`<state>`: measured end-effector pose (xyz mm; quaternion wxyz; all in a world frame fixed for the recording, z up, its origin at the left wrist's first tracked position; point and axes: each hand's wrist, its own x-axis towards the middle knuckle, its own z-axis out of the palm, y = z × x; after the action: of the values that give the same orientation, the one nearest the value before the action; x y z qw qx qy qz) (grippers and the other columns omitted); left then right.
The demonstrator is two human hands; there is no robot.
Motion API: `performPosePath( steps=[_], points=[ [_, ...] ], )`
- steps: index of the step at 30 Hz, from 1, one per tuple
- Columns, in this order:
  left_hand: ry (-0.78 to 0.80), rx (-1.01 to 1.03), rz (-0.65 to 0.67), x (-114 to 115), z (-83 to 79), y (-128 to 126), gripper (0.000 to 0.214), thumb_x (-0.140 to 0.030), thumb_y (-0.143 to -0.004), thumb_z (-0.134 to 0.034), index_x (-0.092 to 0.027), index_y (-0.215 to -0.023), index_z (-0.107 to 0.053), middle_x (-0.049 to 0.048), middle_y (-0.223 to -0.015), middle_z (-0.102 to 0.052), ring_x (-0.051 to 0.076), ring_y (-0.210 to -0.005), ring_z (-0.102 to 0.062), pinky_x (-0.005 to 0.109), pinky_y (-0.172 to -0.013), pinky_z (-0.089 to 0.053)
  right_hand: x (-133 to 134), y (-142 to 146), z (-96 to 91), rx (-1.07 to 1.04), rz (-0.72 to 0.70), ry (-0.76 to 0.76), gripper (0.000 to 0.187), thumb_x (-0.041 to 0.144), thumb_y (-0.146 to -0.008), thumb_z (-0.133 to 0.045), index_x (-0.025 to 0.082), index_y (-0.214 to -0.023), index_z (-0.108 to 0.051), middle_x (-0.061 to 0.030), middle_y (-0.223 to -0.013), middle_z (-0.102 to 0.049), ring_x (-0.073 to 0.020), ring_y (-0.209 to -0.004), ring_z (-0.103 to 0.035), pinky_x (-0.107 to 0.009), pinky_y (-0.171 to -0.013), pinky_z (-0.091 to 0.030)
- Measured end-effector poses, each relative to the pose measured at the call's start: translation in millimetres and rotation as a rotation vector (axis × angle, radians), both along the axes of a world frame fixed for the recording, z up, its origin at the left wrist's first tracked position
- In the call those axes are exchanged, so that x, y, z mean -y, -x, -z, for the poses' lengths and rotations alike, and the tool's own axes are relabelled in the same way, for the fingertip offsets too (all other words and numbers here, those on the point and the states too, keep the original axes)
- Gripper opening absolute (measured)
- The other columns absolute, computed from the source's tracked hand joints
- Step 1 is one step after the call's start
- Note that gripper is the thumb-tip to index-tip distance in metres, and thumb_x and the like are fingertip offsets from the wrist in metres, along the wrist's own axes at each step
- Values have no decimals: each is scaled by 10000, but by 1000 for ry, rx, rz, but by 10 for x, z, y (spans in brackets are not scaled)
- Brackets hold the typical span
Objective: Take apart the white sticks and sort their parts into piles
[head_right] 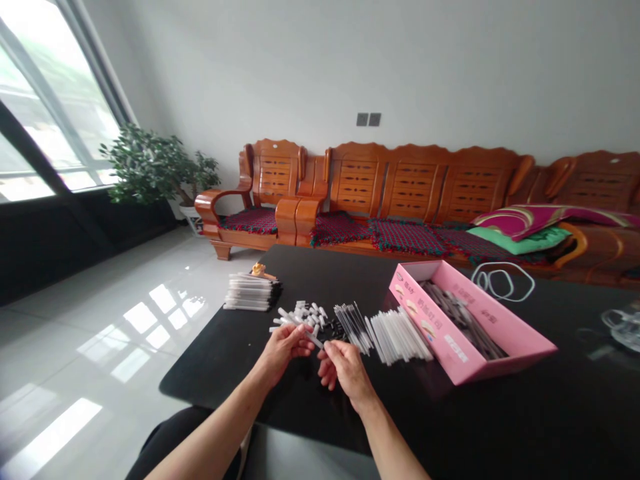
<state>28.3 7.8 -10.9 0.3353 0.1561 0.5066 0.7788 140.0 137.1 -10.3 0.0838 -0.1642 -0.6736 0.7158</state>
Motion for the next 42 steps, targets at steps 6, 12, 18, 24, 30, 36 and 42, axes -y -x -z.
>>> performPosePath(
  steps=[6,12,18,24,30,36,42],
  points=[
    [-36,0,15,71,-44,-2,370,-429,-776,-663,-85,-911,-647,82,-729,-684,147,-647,-664,234,-613,-530,35,5,-23,-7,-31,-41,426,542,-831,-500,127,-787,-584,-11,-542,-616,-102,-400,-552,-171,-346,-371],
    [-44,21,-20,152,-27,38,395,-460,-762,-667,-91,-899,-638,85,-731,-685,155,-636,-667,247,-607,-528,83,27,-19,-25,-28,-77,388,513,-818,-548,129,-783,-595,-3,-547,-604,-99,-413,-548,-170,-350,-367],
    [-66,-3,-34,186,-14,61,396,-464,-764,-664,-91,-892,-632,90,-751,-689,153,-634,-664,256,-615,-533,119,77,24,-15,-11,-75,410,528,-830,-526,124,-807,-596,-16,-560,-618,-112,-423,-562,-188,-364,-398],
    [-93,-10,-19,226,-25,50,402,-467,-773,-654,-90,-910,-629,103,-783,-691,157,-650,-664,264,-632,-536,140,68,18,-2,-79,-98,433,547,-840,-485,130,-783,-587,-10,-533,-604,-111,-397,-547,-190,-351,-387],
    [-72,23,-32,303,5,61,403,-463,-768,-663,-82,-894,-631,104,-746,-690,157,-641,-664,257,-631,-534,195,55,-54,-43,-47,-226,362,503,-795,-579,146,-740,-593,-9,-573,-614,-106,-464,-565,-192,-414,-426],
    [-86,25,-17,366,14,118,385,-450,-782,-655,-87,-907,-626,114,-773,-696,160,-656,-667,263,-649,-534,274,111,-9,-21,-39,-164,466,572,-854,-442,135,-809,-598,-23,-571,-618,-123,-439,-569,-204,-377,-419],
    [-81,19,1,320,-43,131,383,-456,-762,-671,-94,-884,-633,93,-758,-690,155,-642,-660,261,-637,-529,237,122,13,-18,-27,-121,434,568,-816,-518,141,-801,-597,-6,-552,-601,-110,-425,-546,-193,-369,-394]
  ],
)
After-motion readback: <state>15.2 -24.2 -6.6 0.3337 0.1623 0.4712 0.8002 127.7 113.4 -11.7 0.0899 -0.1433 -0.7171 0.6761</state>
